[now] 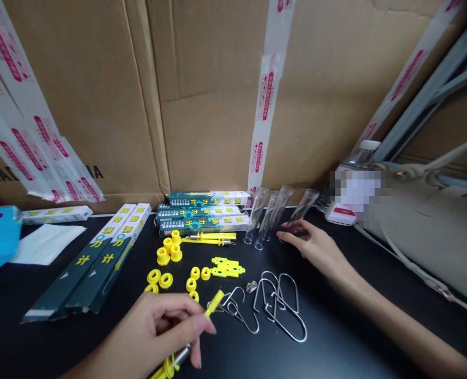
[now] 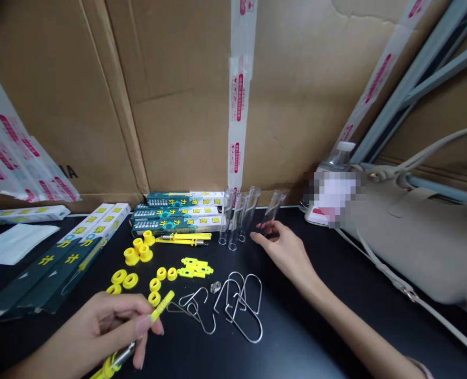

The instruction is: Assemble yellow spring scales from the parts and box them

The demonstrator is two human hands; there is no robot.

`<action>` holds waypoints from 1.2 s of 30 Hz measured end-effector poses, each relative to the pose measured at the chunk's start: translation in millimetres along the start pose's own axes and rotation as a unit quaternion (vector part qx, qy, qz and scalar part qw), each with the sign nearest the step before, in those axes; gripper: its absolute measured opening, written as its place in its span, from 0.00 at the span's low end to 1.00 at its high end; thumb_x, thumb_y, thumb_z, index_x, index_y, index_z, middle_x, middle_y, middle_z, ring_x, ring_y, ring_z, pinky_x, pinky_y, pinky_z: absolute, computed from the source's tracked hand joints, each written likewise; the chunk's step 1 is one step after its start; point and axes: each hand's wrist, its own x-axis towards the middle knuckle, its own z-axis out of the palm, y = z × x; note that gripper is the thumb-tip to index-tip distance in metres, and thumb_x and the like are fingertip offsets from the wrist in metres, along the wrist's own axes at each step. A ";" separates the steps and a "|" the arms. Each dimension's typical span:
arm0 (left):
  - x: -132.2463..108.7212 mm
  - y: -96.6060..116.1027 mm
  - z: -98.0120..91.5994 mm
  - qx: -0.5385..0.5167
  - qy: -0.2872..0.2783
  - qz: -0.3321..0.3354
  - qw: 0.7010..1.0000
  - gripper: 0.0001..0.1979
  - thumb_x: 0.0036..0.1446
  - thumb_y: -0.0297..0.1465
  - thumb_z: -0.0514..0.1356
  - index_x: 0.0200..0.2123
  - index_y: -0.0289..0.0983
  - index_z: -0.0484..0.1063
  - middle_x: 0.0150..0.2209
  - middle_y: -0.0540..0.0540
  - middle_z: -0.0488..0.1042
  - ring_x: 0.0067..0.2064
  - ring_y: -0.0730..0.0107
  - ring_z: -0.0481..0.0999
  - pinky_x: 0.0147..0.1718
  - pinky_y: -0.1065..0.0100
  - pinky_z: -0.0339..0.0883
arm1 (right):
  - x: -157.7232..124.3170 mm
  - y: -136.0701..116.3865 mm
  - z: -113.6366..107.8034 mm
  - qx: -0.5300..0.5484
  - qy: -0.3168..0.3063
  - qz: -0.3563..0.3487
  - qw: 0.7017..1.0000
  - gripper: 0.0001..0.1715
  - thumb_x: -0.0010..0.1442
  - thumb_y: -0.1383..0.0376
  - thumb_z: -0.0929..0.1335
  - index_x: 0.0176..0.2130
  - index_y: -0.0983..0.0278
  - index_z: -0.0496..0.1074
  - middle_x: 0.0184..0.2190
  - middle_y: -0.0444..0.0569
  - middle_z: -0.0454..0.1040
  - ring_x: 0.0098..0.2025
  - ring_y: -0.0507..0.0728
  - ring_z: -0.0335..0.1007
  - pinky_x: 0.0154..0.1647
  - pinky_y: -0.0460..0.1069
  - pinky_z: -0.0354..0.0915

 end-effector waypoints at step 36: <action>2.9 -3.9 7.9 -0.030 -0.014 0.005 0.999 0.14 0.52 0.42 0.68 0.26 0.36 0.78 0.19 0.53 0.75 0.20 0.76 0.67 0.21 0.75 0.56 | -108.5 -78.1 22.6 0.483 -0.458 0.131 0.735 0.13 0.60 0.56 0.76 0.44 0.59 0.80 0.44 0.48 0.81 0.37 0.53 0.82 0.42 0.48 0.76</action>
